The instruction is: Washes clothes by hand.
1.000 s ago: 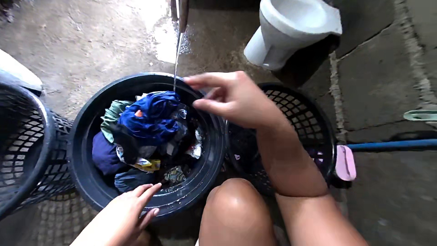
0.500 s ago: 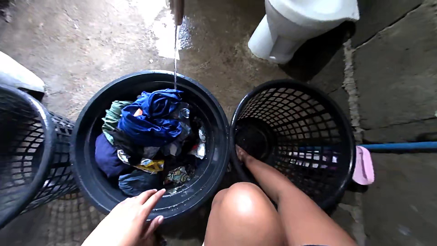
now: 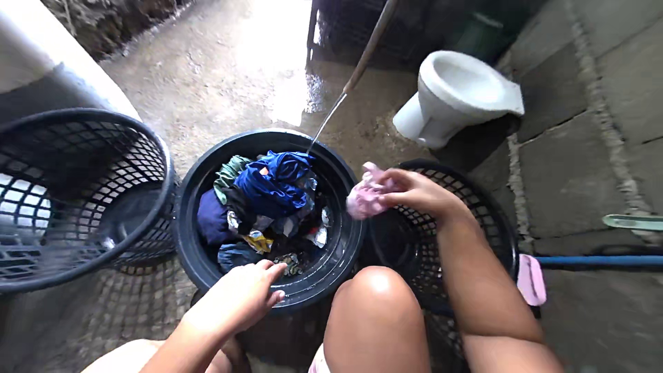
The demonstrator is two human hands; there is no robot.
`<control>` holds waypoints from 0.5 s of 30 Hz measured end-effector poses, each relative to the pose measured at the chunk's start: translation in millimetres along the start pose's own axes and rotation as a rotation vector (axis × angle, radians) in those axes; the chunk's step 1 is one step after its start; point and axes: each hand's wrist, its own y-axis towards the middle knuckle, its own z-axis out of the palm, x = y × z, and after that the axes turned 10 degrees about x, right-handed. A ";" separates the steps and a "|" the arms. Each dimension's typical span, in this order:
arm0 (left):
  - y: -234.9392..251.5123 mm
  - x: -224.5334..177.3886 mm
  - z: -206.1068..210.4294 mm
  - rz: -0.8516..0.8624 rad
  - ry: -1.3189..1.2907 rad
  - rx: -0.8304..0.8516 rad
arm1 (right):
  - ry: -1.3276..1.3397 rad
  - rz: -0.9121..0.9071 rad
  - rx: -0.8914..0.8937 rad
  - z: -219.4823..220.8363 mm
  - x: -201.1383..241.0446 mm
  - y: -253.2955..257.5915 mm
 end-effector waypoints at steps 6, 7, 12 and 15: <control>-5.1 0.5 -2.7 -0.005 -0.058 -0.032 | 0.219 -0.006 -0.400 -16.9 102.2 66.1; -5.7 1.4 -3.7 0.000 -0.070 -0.040 | 0.297 -0.042 -0.443 -22.6 120.8 78.4; -3.2 14.8 -7.5 0.003 -0.120 -0.107 | 0.236 -0.008 -0.484 -37.0 159.4 130.8; -2.1 22.7 -10.0 -0.009 -0.155 -0.149 | 0.052 0.113 -0.491 -46.5 141.7 125.9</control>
